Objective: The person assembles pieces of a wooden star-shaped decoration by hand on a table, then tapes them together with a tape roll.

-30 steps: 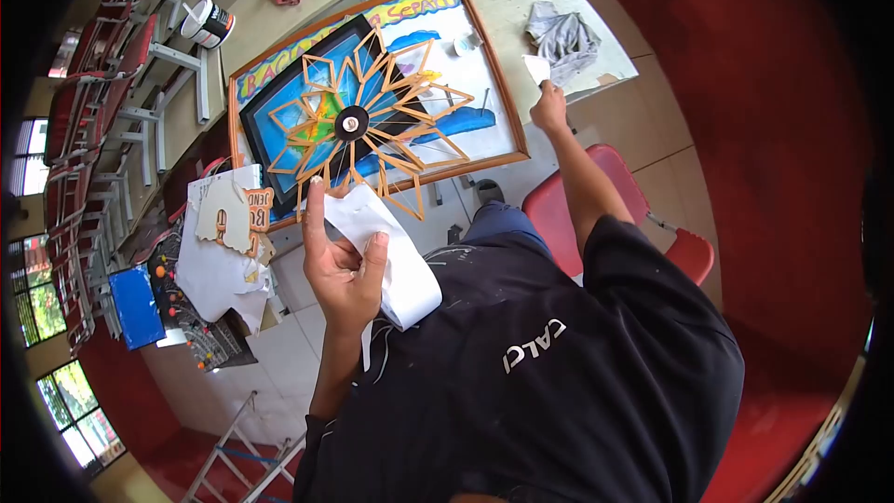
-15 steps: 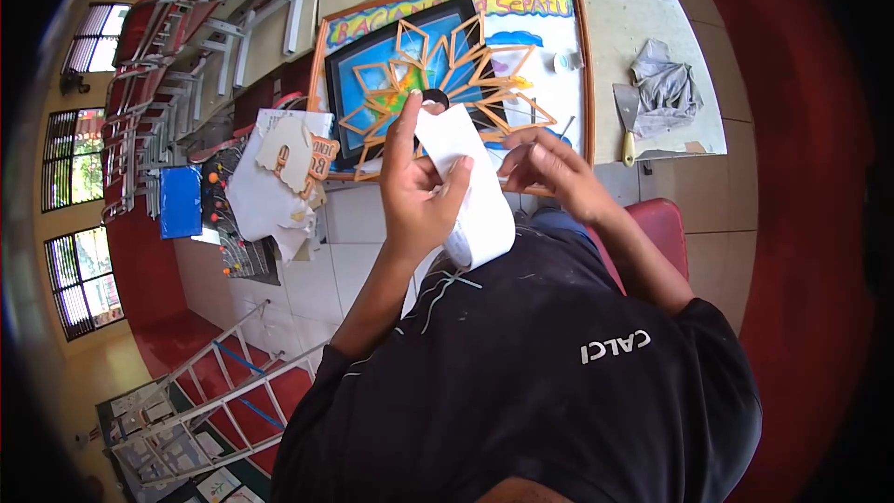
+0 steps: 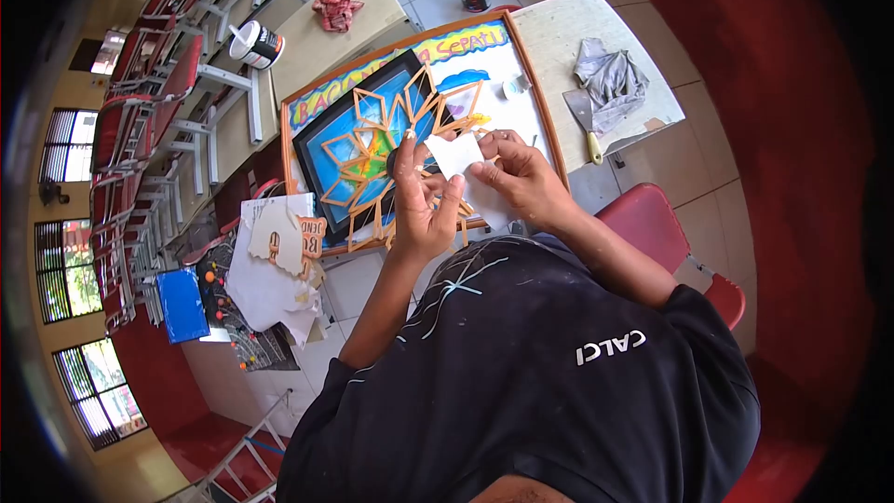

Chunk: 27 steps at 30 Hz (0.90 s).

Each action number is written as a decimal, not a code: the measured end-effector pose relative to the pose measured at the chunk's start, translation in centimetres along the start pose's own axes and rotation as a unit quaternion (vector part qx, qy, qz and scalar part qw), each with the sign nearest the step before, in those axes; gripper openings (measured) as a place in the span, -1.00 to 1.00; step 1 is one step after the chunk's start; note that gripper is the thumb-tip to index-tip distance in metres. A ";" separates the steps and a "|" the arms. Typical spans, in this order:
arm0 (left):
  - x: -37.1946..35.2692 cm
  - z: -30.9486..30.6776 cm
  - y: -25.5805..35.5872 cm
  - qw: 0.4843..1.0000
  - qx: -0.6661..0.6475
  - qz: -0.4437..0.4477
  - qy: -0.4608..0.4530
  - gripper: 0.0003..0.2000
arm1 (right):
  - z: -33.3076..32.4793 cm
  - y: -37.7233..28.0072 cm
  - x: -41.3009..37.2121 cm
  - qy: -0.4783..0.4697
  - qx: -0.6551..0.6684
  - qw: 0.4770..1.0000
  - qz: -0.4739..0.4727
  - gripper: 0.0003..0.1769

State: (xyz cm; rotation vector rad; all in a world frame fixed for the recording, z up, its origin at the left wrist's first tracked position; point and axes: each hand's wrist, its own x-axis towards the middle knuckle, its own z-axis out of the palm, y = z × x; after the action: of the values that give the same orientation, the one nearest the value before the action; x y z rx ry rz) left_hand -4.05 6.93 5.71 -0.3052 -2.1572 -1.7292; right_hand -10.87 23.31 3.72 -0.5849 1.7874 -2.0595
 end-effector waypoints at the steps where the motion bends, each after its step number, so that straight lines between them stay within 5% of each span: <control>1: 0.0 -0.3 -0.1 0.999 0.034 0.015 -0.011 -0.20 | 0.2 0.0 -0.1 0.007 -0.062 0.997 -0.045 -0.82; 3: -0.1 -0.9 -0.2 0.993 0.104 0.045 -0.033 -0.18 | 0.9 0.4 -0.3 0.003 -0.048 0.999 -0.003 -0.85; 6: -0.3 -1.3 -0.4 1.000 0.009 -0.009 -0.015 -0.13 | 1.9 0.0 -0.4 -0.014 -0.062 0.994 0.090 -0.83; 15: -1.6 -1.5 -1.9 0.998 -0.068 0.007 0.002 -0.15 | 4.8 1.8 -1.0 0.063 0.083 0.993 0.058 -0.78; 24: -2.0 -2.5 -2.8 0.970 0.221 0.099 -0.005 -0.21 | 4.4 0.7 -1.4 0.104 -0.182 0.978 0.018 -0.83; 27: -2.0 -4.3 -1.5 0.966 0.242 -0.085 0.039 -0.32 | 3.2 -0.2 -1.3 0.088 -0.205 0.975 0.018 -0.86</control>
State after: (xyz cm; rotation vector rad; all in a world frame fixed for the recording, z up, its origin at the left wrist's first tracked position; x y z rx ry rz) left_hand -2.17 2.47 4.39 0.0775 -2.5114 -1.2051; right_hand -8.10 21.34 4.21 -0.4819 2.3327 -1.7709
